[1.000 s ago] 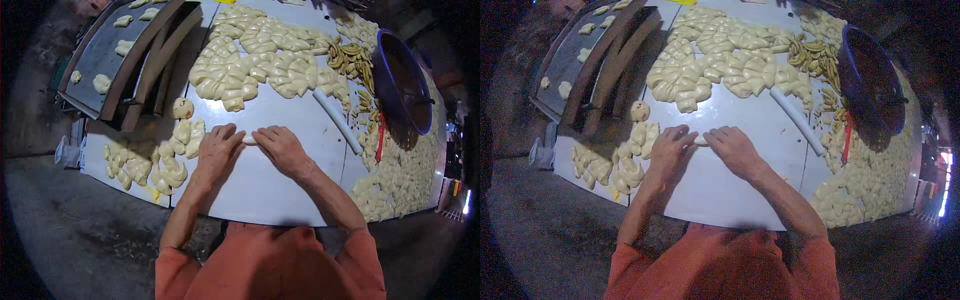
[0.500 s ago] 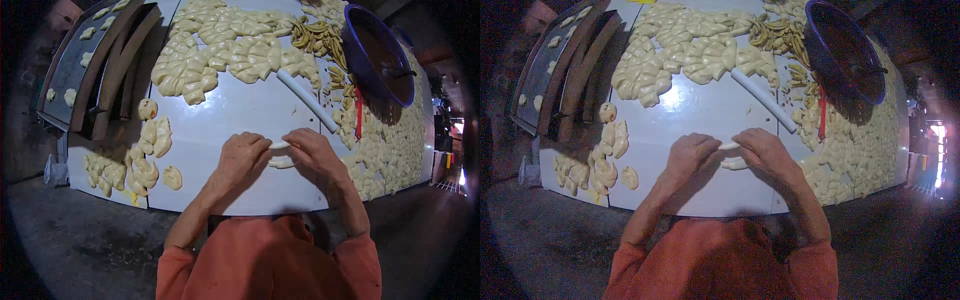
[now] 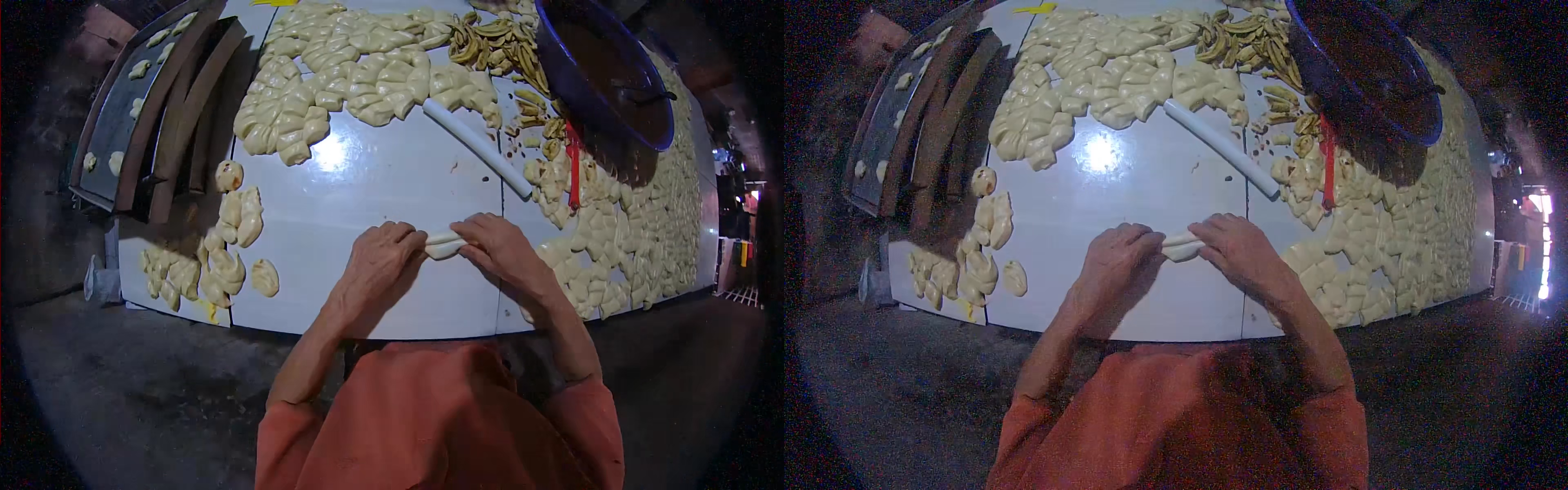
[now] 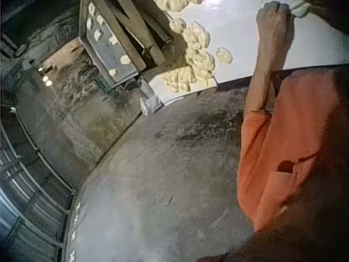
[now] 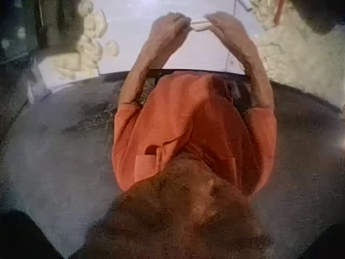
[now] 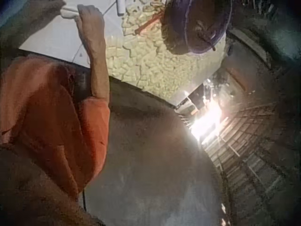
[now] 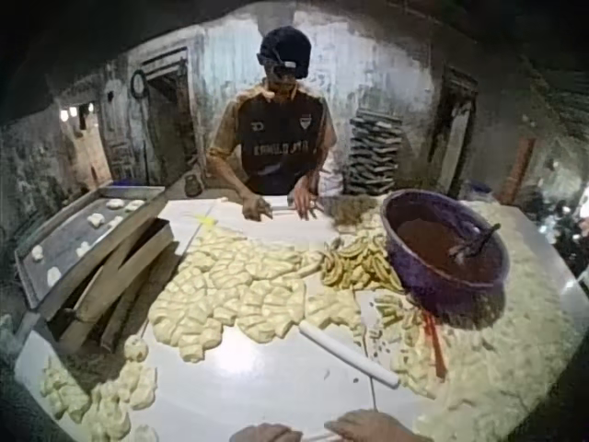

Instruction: The person prepares bread by rolling out pieces of dough on a table, spreading a chocolate-like filling onto the flattened dough, placing banana slices inside, and rolling the dough into cylinders before placing them on a tray.

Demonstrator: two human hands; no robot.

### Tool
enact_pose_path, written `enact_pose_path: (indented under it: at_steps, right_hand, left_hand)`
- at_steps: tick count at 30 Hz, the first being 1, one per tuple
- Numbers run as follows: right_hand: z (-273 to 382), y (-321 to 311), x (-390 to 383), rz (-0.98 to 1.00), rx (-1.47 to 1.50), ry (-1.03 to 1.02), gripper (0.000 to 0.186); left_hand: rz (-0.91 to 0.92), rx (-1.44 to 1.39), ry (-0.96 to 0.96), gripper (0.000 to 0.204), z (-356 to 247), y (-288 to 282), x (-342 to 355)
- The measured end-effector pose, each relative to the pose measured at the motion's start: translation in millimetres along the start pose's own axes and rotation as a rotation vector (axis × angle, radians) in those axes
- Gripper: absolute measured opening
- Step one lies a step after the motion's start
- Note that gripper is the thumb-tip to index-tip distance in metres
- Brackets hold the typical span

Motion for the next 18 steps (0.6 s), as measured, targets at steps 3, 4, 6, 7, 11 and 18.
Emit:
enact_pose_path:
  at_steps: [3, 4, 6, 7, 11, 18]
  right_hand:
    - [24.4, -26.0, -7.4, -0.163, 0.017, -0.084, 0.043]
    - [21.4, -26.7, -9.8, -0.147, 0.021, -0.075, 0.040]
    - [8.9, -19.6, -9.5, -0.118, 0.013, -0.079, 0.037]
    - [6.7, -16.7, -6.1, -0.091, 0.004, -0.084, 0.035]
    - [7.2, -16.1, 3.0, -0.021, 0.005, -0.037, 0.027]
    - [30.0, -34.5, 5.5, -0.087, 0.165, -0.059, 0.030]
  left_hand:
    - [0.007, -0.014, -0.067, 0.035, -4.5, -15.2, 2.2]
    - [0.002, -0.015, -0.045, 0.039, -6.4, -15.6, 5.8]
    - [0.039, -0.024, -0.066, 0.041, -10.3, -9.6, 13.4]
    - [0.076, -0.033, -0.085, 0.042, -11.6, -5.8, 16.0]
    - [-0.032, 0.002, -0.058, 0.022, -11.8, -8.0, 17.6]
    - [0.041, -0.102, -0.211, 0.023, -5.2, -17.5, -1.1]
Point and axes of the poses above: each hand's wrist, its own x-axis towards the middle knuckle, its own y-axis out of the palm, z = x × y, the point moved 9 cm from there along x, towards the middle knuckle, and after that the axes turned 7 degrees about x, right-handed, at the moved point
